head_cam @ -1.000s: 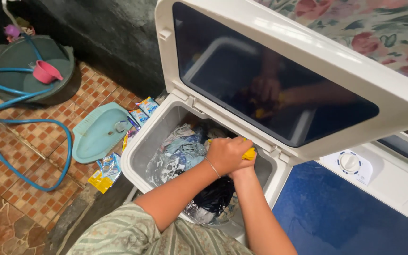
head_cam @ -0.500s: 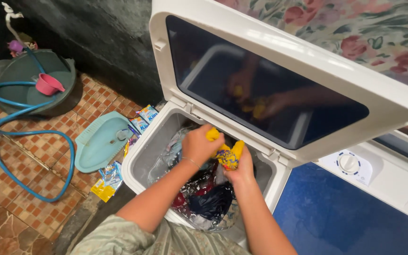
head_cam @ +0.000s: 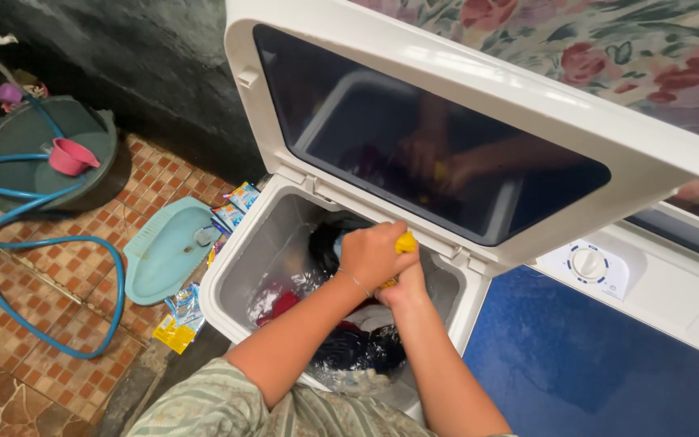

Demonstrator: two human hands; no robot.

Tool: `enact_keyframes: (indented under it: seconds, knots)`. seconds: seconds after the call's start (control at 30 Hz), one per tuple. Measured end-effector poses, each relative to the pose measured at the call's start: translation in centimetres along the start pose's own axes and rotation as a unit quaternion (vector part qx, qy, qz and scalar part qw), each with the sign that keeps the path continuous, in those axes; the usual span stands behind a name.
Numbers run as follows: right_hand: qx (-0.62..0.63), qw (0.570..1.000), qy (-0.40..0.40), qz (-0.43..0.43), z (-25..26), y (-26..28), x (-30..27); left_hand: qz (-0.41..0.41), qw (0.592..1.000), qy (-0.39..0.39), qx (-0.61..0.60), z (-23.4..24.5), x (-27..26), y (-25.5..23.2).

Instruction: Washing clothes manually in a twin-tub washing machine, including agitating the clothes and setting the timer.

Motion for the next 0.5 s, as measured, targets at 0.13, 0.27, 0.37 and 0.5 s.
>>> enact_keyframes:
  seconds: [0.13, 0.27, 0.37, 0.5]
  knots:
    - [-0.059, 0.997, -0.045, -0.004, 2.1, -0.4, 0.2, 0.079, 0.996, 0.036, 0.037, 1.5, 1.1, 5.0]
    - [-0.1, 0.991, -0.034, 0.077, 0.0, 1.8, -0.4, 0.248, 0.969, 0.022, 0.012, 1.7, -1.2, 11.4]
    - [-0.057, 0.993, -0.063, 0.077, 3.7, 2.1, 2.5, 0.205, 0.976, -0.006, -0.076, 2.9, -2.3, 7.2]
    - [-0.045, 0.983, 0.153, 0.087, 7.9, 2.5, 9.7, -0.066, 0.995, 0.015, -0.073, 2.9, -2.9, -2.0]
Point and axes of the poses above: each hand's wrist, its own x-axis towards the middle knuckle, its own z-axis out of the back of the hand, y = z × x, the point moved 10 cm from there along x, towards the middle knuckle, and after that the axes turned 4 degrees about y, right-handed, at the moved point
